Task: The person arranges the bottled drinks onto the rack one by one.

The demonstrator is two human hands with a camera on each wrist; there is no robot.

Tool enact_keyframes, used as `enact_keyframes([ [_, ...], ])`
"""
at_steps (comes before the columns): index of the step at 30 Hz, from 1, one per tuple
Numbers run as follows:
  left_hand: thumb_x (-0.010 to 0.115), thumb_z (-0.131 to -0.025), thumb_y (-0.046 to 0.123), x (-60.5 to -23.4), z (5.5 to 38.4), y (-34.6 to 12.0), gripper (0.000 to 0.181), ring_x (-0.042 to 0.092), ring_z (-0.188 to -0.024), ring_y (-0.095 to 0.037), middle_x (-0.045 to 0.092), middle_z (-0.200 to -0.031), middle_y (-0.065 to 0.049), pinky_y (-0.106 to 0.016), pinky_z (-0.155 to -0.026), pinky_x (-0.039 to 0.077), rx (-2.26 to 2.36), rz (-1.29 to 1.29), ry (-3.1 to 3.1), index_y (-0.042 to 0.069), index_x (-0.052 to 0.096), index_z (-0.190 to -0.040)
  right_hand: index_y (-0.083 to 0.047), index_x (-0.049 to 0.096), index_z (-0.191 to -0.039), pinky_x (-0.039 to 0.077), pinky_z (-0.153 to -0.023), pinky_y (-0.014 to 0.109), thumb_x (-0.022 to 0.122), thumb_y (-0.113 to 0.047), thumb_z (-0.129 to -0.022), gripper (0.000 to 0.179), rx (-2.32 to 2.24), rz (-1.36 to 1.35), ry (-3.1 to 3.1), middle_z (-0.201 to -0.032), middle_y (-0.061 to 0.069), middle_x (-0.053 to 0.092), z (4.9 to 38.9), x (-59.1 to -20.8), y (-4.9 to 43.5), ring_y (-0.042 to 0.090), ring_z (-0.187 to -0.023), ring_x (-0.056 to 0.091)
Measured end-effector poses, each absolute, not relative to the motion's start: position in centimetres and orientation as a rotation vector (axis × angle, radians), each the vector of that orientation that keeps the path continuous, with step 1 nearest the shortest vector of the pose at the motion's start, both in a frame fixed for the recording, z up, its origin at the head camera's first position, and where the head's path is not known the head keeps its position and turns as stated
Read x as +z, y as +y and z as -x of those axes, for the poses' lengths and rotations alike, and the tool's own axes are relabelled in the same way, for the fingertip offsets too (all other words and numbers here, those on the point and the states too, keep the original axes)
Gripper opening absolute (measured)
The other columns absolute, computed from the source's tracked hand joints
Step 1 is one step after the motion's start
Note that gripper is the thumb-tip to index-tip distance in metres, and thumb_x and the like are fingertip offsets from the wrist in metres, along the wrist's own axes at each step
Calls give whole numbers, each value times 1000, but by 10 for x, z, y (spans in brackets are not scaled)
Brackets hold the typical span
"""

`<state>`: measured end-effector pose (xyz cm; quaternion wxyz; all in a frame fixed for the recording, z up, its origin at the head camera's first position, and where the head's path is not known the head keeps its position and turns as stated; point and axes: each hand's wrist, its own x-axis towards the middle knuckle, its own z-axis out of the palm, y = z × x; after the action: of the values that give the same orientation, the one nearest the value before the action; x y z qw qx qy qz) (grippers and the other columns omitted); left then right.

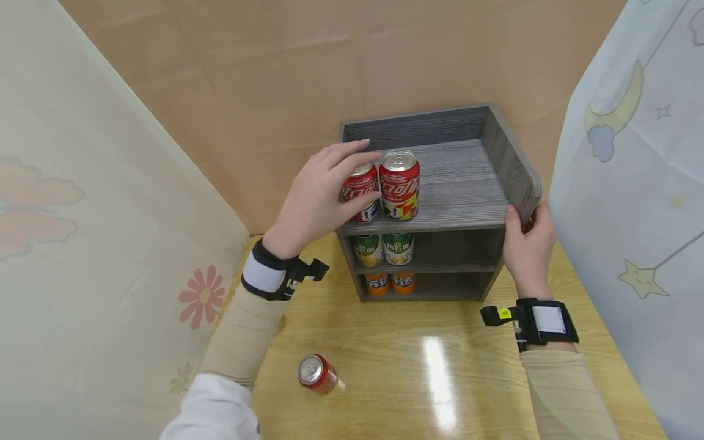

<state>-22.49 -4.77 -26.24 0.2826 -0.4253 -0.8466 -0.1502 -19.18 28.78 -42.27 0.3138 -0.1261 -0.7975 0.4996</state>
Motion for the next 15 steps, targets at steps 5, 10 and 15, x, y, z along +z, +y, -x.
enact_keyframes([
  [5, 77, -93, 27, -275, 211, -76, 37, 60, -111, -22, 67, -125, -8, -31, -89, 50, -573, 1123, -2096, 8, 72, -124, -5, 53, -140, 38, -74, 25, 52, -32, -105, 45, 1315, 341, -2111, -112, -10, 52, 191, -422, 286, 7, -92, 48],
  [10, 79, -91, 22, -293, 198, -96, 24, 66, -94, -18, 72, -105, -4, -30, -75, 53, -643, 1104, -2043, 8, 76, -111, -5, 53, -139, 38, -74, 25, 51, -32, -105, 44, 1313, 331, -2099, -112, -11, 51, 191, -420, 285, 7, -91, 48],
  [15, 77, -93, 22, -316, 189, -107, 21, 67, -91, -14, 73, -102, -1, -26, -74, 53, -652, 1149, -2139, 8, 76, -107, -5, 54, -136, 38, -72, 24, 52, -32, -105, 42, 1300, 327, -2101, -107, -14, 50, 190, -419, 284, 8, -88, 47],
])
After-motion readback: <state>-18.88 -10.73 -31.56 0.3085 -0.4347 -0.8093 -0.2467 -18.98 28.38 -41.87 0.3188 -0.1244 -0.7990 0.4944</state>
